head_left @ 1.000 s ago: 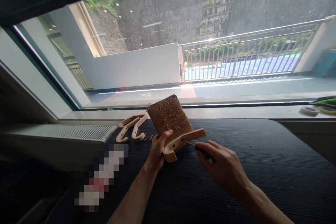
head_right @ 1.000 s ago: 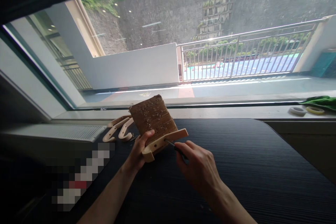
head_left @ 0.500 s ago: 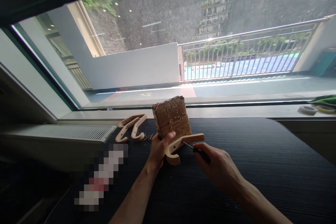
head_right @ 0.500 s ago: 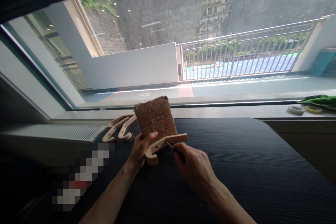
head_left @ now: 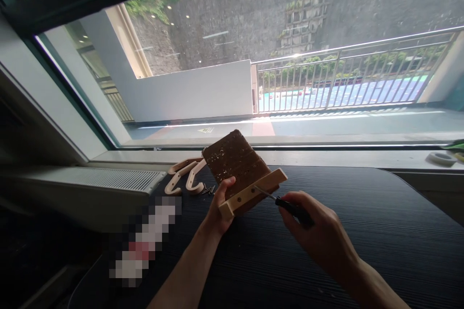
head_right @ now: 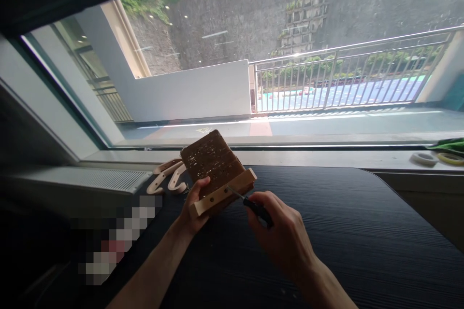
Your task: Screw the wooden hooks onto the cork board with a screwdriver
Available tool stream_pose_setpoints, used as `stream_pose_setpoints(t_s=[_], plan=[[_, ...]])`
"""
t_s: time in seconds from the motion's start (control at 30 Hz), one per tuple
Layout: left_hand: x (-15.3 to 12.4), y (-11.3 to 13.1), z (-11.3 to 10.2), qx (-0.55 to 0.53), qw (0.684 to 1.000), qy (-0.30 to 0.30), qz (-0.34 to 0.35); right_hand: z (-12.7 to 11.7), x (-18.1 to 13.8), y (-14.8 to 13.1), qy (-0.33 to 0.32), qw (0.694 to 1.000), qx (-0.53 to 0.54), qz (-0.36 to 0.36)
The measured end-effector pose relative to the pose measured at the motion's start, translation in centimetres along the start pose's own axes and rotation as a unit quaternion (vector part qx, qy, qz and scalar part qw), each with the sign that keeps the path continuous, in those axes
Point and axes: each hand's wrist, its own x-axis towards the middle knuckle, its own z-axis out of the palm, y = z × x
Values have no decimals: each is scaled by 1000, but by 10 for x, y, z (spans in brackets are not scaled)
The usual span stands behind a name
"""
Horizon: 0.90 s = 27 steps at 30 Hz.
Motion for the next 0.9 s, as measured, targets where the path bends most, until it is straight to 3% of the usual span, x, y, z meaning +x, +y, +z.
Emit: stream_pose_setpoints(t_s=[0.23, 0.53, 0.9], plan=[[-2, -1, 0, -44, 997, -43, -45, -6, -2, -3, 47, 998, 3, -28], [-1, -2, -2, -39, 997, -54, -38, -8, -4, -6, 117, 993, 18, -25], [0, -6, -5, 16, 998, -52, -24, -2, -3, -4, 44, 998, 47, -13]])
